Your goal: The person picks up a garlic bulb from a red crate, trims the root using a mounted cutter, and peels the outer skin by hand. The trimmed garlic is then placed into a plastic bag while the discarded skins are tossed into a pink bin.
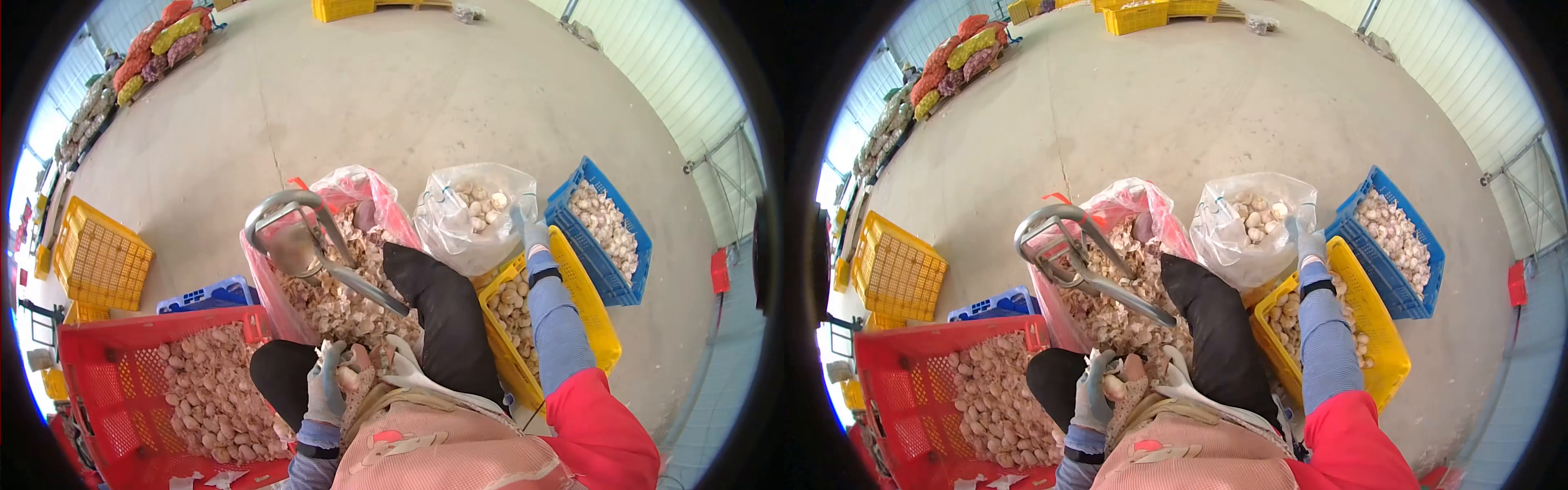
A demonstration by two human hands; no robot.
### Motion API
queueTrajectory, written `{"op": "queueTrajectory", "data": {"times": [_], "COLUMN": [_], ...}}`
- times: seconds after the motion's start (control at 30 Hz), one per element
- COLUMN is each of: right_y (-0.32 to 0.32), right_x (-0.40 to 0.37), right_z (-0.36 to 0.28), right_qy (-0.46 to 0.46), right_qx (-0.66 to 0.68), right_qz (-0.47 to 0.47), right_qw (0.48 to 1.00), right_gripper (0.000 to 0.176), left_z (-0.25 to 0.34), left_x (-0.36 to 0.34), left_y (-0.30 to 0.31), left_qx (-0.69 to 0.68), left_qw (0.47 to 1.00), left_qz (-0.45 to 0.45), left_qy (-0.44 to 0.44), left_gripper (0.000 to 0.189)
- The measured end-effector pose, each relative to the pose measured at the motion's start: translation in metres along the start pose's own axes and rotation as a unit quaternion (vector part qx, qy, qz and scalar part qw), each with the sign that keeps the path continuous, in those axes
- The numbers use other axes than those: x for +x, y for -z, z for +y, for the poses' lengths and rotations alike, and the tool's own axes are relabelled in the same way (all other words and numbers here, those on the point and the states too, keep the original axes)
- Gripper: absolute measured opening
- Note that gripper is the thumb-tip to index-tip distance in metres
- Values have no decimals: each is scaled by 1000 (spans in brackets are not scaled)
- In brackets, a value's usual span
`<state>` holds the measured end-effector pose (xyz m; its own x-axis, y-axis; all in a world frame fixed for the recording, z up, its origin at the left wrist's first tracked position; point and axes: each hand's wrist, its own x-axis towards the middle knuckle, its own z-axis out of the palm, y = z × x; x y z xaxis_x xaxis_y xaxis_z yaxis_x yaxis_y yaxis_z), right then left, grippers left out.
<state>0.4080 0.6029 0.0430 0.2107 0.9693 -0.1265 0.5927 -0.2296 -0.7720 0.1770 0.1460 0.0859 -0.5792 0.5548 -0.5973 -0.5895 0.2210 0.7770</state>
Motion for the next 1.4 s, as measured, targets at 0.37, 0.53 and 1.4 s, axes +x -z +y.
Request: {"op": "queueTrajectory", "data": {"times": [0.37,0.53,1.4], "right_y": [113,138,-23], "right_x": [-138,-219,-301], "right_z": [15,-67,-116], "right_qy": [36,348,526], "right_qx": [171,-18,70], "right_qz": [-135,-19,-236], "right_qw": [975,937,814], "right_gripper": [29,29,72], "left_z": [-13,4,17], "left_x": [18,15,12], "left_y": [-4,-25,-13], "left_qx": [-139,-348,-372], "left_qw": [989,925,909], "left_qz": [-11,-148,-180], "left_qy": [43,20,-51], "left_gripper": [51,36,43]}}
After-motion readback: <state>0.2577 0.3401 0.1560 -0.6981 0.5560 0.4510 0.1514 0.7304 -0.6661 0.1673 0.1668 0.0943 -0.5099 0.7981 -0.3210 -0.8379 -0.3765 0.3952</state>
